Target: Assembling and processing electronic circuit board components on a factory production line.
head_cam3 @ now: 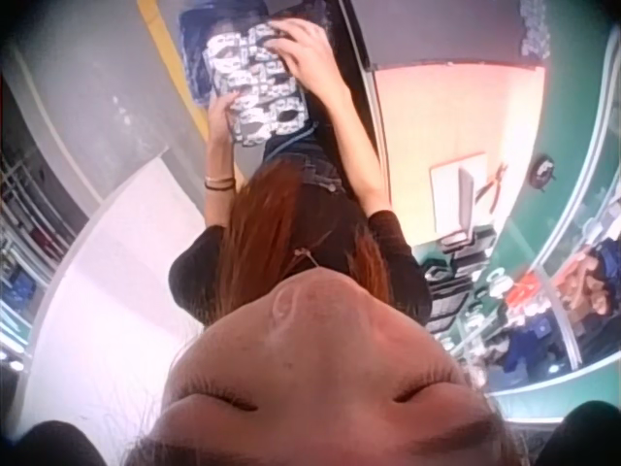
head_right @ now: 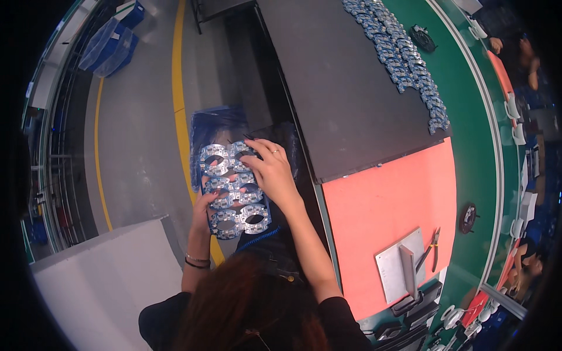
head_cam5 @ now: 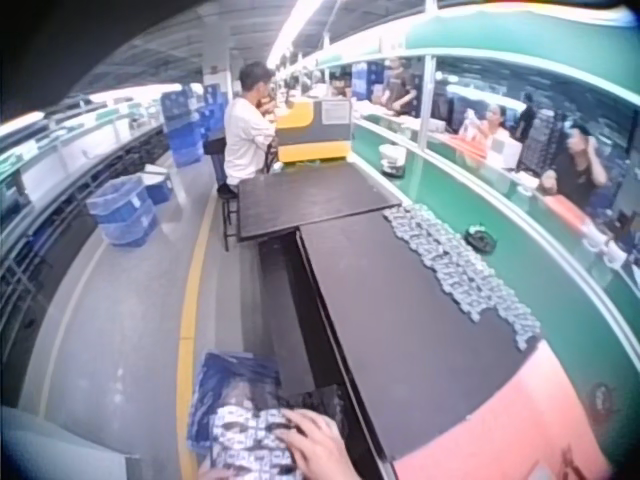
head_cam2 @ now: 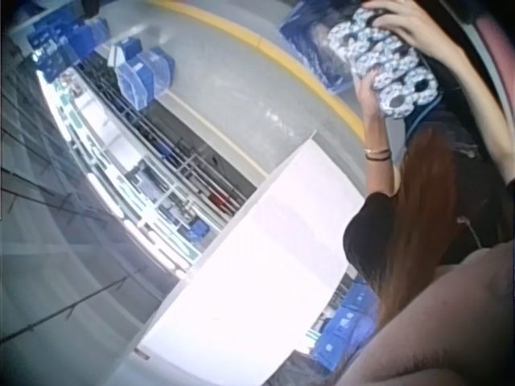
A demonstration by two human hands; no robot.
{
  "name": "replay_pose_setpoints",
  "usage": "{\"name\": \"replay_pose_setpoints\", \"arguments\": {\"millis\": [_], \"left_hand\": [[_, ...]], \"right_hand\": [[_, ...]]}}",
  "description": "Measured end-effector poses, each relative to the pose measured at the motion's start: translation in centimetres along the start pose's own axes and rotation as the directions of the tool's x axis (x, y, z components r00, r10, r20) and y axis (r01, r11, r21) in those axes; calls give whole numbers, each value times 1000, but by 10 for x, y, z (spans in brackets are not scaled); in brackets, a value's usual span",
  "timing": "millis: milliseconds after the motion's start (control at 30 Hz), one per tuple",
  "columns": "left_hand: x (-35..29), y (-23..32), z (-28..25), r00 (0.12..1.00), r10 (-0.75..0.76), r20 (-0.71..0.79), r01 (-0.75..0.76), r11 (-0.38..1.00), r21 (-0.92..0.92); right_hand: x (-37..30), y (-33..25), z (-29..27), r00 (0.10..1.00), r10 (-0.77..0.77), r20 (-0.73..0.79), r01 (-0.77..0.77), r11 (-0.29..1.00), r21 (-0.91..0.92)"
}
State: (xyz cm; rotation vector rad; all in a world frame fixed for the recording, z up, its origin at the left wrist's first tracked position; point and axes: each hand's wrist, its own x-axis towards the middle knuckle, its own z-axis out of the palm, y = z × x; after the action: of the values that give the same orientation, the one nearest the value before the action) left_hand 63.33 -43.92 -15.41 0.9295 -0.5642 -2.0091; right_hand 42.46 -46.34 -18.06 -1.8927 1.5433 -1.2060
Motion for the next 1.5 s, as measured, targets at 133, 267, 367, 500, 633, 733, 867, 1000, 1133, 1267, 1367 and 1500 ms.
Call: {"name": "replay_pose_setpoints", "arguments": {"millis": [133,267,367,500,633,733,867,1000,1133,1267,1367,1500], "left_hand": [[2,-3,1,1000,0,-5,0,1000,11],[3,-3,-3,1000,-6,-19,6,1000,-8],[3,-3,-4,1000,0,-27,0,1000,11],[3,-2,-3,1000,-3,-29,3,1000,19],[7,-6,-9,999,-5,-41,7,1000,30],[7,-5,-12,997,-13,-77,17,999,44],[9,0,-9,999,11,-50,-10,1000,22],[12,2,-4,999,21,-46,-24,998,-53],[15,3,5,999,38,-37,-39,999,-37],[17,4,4,999,35,-26,-34,999,18],[20,3,2,999,38,-24,-39,999,-31],[19,1,-1,998,43,-36,-45,997,-70]], "right_hand": [[-4,8,8,999,0,-52,0,1000,-11],[-9,18,9,956,253,-151,-195,928,318],[-8,22,4,982,87,-169,-64,989,135],[-8,21,7,991,9,-132,-12,1000,-23],[-9,28,13,988,58,-145,-53,998,41],[-8,28,7,973,148,-178,-123,982,143],[-12,11,-12,995,56,-86,-49,996,75],[-19,-6,-18,999,-7,35,5,999,49],[-20,-1,-4,1000,-23,-16,24,999,35],[-22,1,-3,997,45,-67,-37,992,119],[-23,0,-10,995,67,-73,-57,990,131],[-23,-13,-22,999,-7,48,4,998,68]]}}
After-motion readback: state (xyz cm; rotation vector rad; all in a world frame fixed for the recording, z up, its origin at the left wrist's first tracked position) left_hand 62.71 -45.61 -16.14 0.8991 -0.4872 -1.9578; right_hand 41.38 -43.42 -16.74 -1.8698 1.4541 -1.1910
